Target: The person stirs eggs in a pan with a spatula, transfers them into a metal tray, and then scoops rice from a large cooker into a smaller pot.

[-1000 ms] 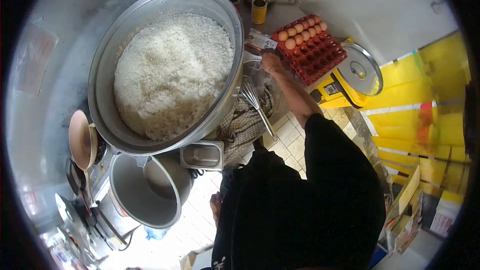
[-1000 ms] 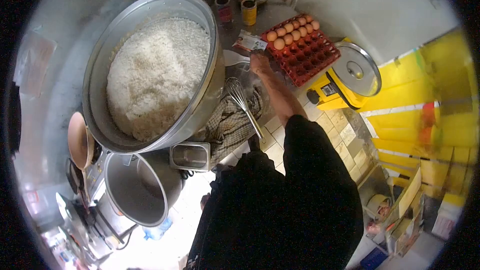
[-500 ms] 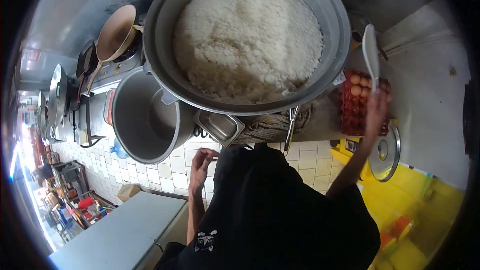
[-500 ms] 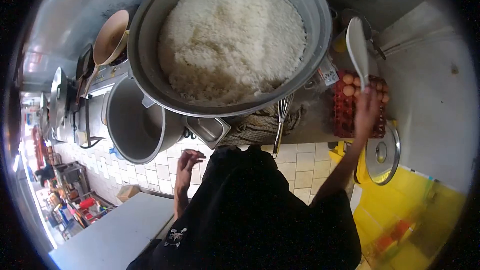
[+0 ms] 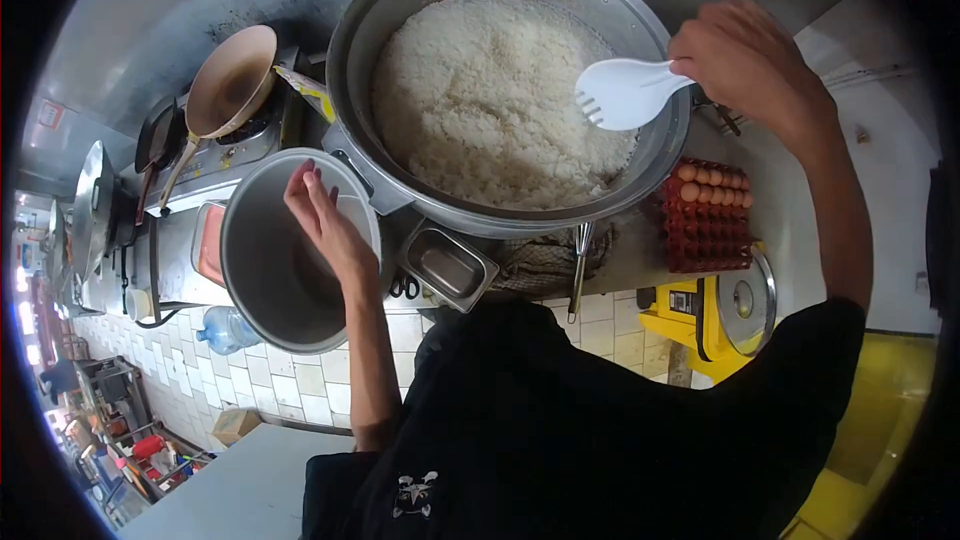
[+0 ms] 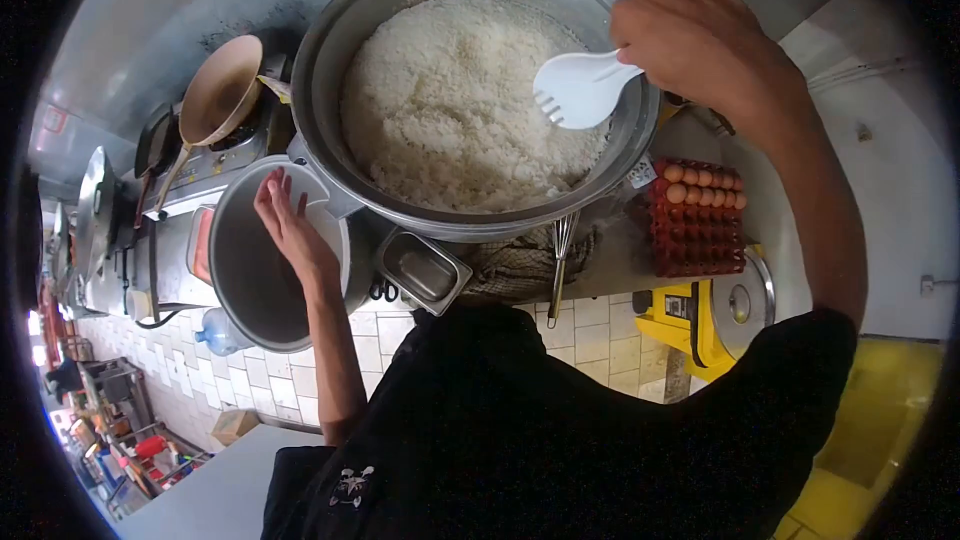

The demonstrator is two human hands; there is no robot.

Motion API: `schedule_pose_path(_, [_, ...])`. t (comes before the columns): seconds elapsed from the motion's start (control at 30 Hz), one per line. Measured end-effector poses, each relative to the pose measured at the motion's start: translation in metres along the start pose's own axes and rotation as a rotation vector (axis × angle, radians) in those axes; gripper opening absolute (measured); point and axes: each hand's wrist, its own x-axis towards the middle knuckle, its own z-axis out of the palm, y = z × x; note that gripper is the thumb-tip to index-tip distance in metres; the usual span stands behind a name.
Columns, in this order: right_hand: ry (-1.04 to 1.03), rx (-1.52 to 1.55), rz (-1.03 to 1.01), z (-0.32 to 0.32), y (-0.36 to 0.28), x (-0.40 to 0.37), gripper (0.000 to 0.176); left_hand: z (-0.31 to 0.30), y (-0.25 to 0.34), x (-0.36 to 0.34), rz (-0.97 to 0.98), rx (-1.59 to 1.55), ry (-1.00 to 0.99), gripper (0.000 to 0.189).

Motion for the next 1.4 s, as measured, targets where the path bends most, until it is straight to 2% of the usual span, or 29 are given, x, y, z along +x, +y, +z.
schedule_pose_path(0.07, [-0.017,-0.040,-0.073,0.005,-0.006,0.008,0.009,0.010,-0.010,0.009,-0.114,-0.171,-0.015,0.041])
schedule_pose_path(0.13, [-0.206,-0.112,-0.094,0.006,-0.024,0.022,0.009,0.022,-0.013,0.009,-0.243,-0.303,-0.035,0.046])
schedule_pose_path(0.27, [-0.472,-0.091,-0.040,0.017,-0.026,0.030,0.009,0.032,-0.013,0.000,-0.293,-0.259,0.037,0.051])
schedule_pose_path(0.4, [-0.490,0.091,-0.022,0.044,-0.013,0.024,0.011,0.037,-0.010,0.002,-0.262,-0.421,0.030,0.052])
schedule_pose_path(0.47, [-0.450,0.123,-0.005,0.061,-0.014,0.018,0.012,0.032,-0.017,0.012,-0.173,-0.389,0.024,0.052])
schedule_pose_path(0.63, [-0.623,0.241,0.044,0.075,-0.015,0.028,0.012,0.037,0.001,0.023,-0.010,-0.350,0.028,0.054])
schedule_pose_path(0.77, [-0.753,0.322,0.062,0.080,-0.012,0.040,0.014,0.037,-0.005,0.029,0.050,-0.341,0.025,0.054])
schedule_pose_path(0.87, [-0.752,0.318,0.026,0.088,-0.009,0.040,0.015,0.037,-0.012,0.029,0.042,-0.332,0.013,0.055])
schedule_pose_path(1.0, [-0.584,0.298,-0.026,0.094,-0.007,0.029,0.020,0.033,-0.010,0.026,-0.013,-0.262,0.057,0.051])
schedule_pose_path(1.03, [-0.548,0.265,-0.042,0.095,-0.008,0.030,0.021,0.031,-0.016,0.029,0.055,-0.222,0.056,0.049])
schedule_pose_path(1.07, [-0.617,0.284,-0.081,0.088,-0.010,0.039,0.022,0.028,-0.012,0.029,-0.002,-0.157,0.052,0.048])
schedule_pose_path(1.13, [-0.581,0.264,-0.105,0.103,-0.005,0.030,0.020,0.029,-0.002,0.024,0.023,-0.088,0.101,0.046])
schedule_pose_path(1.17, [-0.663,0.237,-0.045,0.098,-0.006,0.028,0.018,0.031,0.006,0.020,-0.025,-0.103,0.147,0.045])
schedule_pose_path(1.2, [-0.655,0.166,-0.045,0.109,-0.002,0.028,0.016,0.031,-0.007,0.022,-0.033,-0.195,0.145,0.043])
schedule_pose_path(1.3, [-0.614,0.302,-0.065,0.108,0.003,0.028,0.015,0.033,-0.025,0.025,-0.099,-0.301,0.172,0.034])
schedule_pose_path(1.4, [-0.573,0.312,-0.083,0.133,0.019,0.025,0.021,0.024,-0.038,0.025,-0.052,-0.213,0.046,0.031])
